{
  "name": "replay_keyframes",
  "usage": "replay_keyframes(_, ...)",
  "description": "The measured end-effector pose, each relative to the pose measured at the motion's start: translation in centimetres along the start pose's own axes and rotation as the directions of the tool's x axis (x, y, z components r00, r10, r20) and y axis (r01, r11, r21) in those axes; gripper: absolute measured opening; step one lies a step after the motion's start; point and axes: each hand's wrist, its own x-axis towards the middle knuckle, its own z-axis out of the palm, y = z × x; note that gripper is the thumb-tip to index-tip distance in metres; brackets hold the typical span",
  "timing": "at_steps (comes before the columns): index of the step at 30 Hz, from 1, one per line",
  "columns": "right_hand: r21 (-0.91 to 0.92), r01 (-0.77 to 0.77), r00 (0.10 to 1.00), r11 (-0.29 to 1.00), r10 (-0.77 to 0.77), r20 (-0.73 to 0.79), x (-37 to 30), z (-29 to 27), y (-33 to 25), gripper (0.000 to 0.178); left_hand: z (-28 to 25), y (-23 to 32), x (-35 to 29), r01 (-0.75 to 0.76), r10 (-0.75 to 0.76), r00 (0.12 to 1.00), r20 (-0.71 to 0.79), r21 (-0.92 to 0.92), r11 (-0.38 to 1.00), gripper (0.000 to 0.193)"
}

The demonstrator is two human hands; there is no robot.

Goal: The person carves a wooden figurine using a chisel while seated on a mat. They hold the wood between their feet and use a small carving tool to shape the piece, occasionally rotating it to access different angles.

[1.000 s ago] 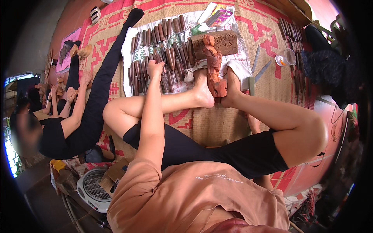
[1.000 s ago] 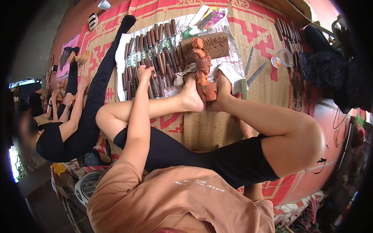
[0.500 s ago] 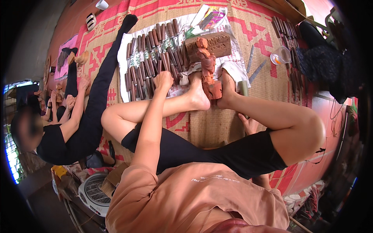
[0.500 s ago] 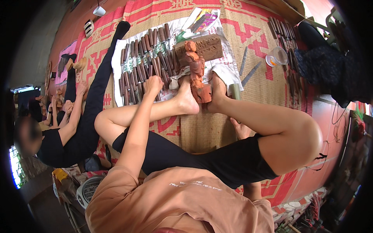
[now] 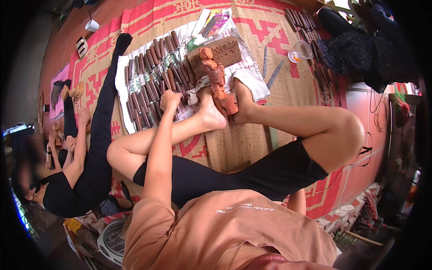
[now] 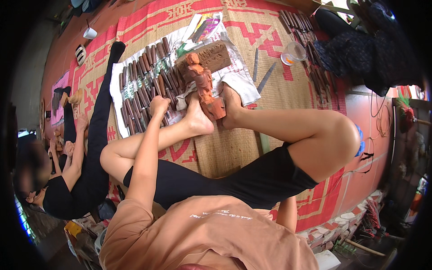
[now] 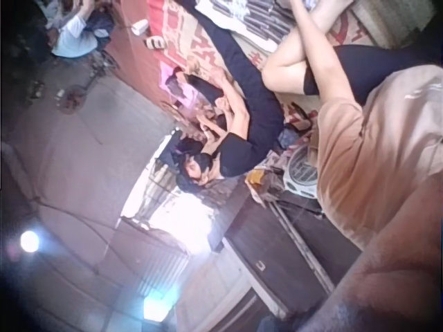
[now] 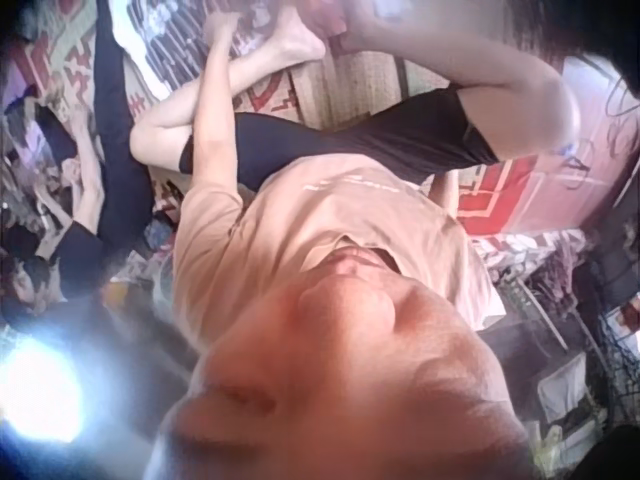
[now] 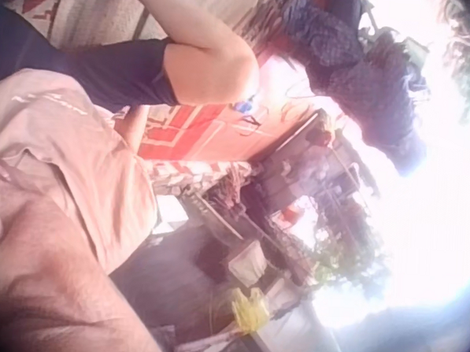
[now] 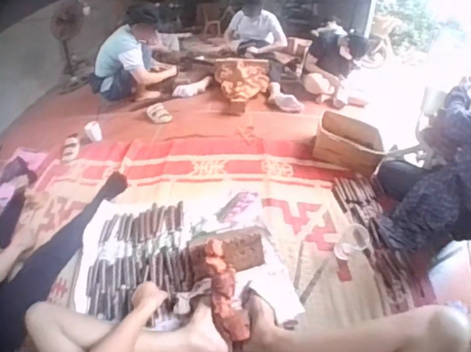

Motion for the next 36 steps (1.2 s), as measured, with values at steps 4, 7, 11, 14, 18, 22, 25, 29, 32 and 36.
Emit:
replay_keyframes(4,-0.054,0.055,0.998,0.997,-0.054,0.022,-1.3,-1.6,-0.3,0.076,1.4,-3.3,1.3,0.157,-0.014,0.975,0.223,-0.639,0.753,0.009)
replay_keyframes(7,-0.286,0.339,0.924,0.896,-0.374,-0.077,-7.4,-8.6,-2.3,0.069,0.1,-3.5,-0.1,0.276,0.023,0.946,0.324,-0.839,0.469,0.012)
replay_keyframes(11,-0.759,0.585,0.127,0.286,-0.956,-0.263,-19.3,-18.3,-4.1,0.062,-1.8,-1.1,-5.0,0.136,0.203,0.957,0.208,-0.938,0.319,0.015)
replay_keyframes(14,-0.868,0.482,-0.177,-0.118,-0.984,0.035,-22.4,-15.4,-2.6,0.061,-2.9,2.8,-10.7,0.054,0.451,0.88,0.149,-0.975,0.217,0.008)
replay_keyframes(18,-0.505,0.86,0.381,0.079,-0.756,0.531,-16.0,-4.6,1.1,0.062,-2.1,5.3,-16.5,0.138,0.687,0.652,0.321,-0.941,0.309,0.01)
replay_keyframes(22,-0.57,0.784,0.619,0.245,-0.367,0.694,-14.0,-2.4,1.8,0.042,-3.1,5.6,-17.5,0.068,0.819,0.372,0.437,-0.893,0.445,0.01)
replay_keyframes(25,-0.438,0.898,0.435,0.033,-0.212,0.875,-13.1,-2.7,1.2,0.019,-2.6,4.7,-15.5,0.039,0.878,0.204,0.433,-0.9,0.435,0.015)
replay_keyframes(29,-0.393,0.919,0.379,-0.021,-0.222,0.898,-12.8,-2.2,0.6,0.014,-3.0,4.2,-13.0,0.04,0.852,0.349,0.389,-0.915,0.402,0.021)
replay_keyframes(32,-0.544,0.824,0.418,-0.158,-0.48,0.771,-11.7,-1.7,0.5,0.011,-0.7,3.9,-11.0,-0.052,0.574,0.807,0.139,-0.952,0.303,0.017)
replay_keyframes(36,-0.437,0.844,0.007,-0.31,-0.809,0.588,-7.1,0.8,-0.2,0.013,1.3,3.9,-9.4,-0.061,0.223,0.975,0.001,-0.96,0.274,0.029)
